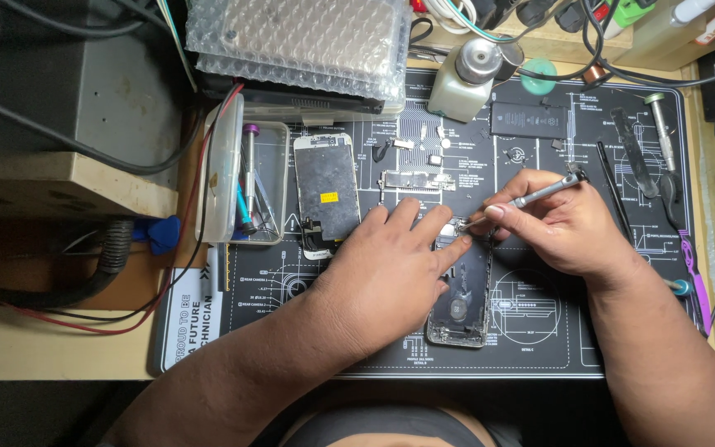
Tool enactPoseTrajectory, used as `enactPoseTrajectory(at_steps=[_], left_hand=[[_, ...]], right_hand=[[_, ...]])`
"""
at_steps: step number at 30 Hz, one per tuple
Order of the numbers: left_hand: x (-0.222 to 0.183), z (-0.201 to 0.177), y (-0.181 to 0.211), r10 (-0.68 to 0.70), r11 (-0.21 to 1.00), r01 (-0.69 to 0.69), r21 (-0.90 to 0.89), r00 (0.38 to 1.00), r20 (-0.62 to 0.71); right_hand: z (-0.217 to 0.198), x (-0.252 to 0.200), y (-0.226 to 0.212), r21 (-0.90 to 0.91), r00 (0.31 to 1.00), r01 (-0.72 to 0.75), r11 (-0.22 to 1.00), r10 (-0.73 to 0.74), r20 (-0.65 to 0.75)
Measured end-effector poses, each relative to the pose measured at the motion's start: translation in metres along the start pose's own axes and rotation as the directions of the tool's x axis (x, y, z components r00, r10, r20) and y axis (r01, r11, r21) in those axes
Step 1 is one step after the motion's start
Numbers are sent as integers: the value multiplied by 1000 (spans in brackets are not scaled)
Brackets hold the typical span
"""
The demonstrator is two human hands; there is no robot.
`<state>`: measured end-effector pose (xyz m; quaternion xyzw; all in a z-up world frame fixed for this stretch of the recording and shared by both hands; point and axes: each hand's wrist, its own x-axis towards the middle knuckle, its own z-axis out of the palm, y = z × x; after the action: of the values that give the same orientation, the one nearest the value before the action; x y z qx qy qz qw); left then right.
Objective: Disassembling and repairing the internal components of a smartphone using precision tools on a magnetic mat.
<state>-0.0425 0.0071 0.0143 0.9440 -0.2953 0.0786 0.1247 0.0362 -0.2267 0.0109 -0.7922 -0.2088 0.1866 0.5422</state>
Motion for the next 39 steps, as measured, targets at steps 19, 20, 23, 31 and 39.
enactPoseTrajectory(at_steps=[19, 20, 23, 31, 39], left_hand=[[0, -1, -1, 2, 1000, -2, 7, 1000, 2], [0, -2, -1, 5, 1000, -5, 6, 1000, 14], [0, -3, -2, 10, 1000, -10, 5, 1000, 12], [0, -7, -5, 16, 1000, -16, 3, 1000, 8], [0, -7, -5, 26, 1000, -26, -14, 999, -29]], right_hand=[[-1, -1, 0, -41, 1000, 12, 999, -12, 0], [-1, -2, -1, -28, 1000, 19, 999, -19, 5], [-2, -1, -2, -34, 1000, 26, 999, -26, 10], [-5, -1, -2, -109, 998, 51, 993, -47, 36], [-5, -1, -3, -91, 999, 15, 996, -12, 34]])
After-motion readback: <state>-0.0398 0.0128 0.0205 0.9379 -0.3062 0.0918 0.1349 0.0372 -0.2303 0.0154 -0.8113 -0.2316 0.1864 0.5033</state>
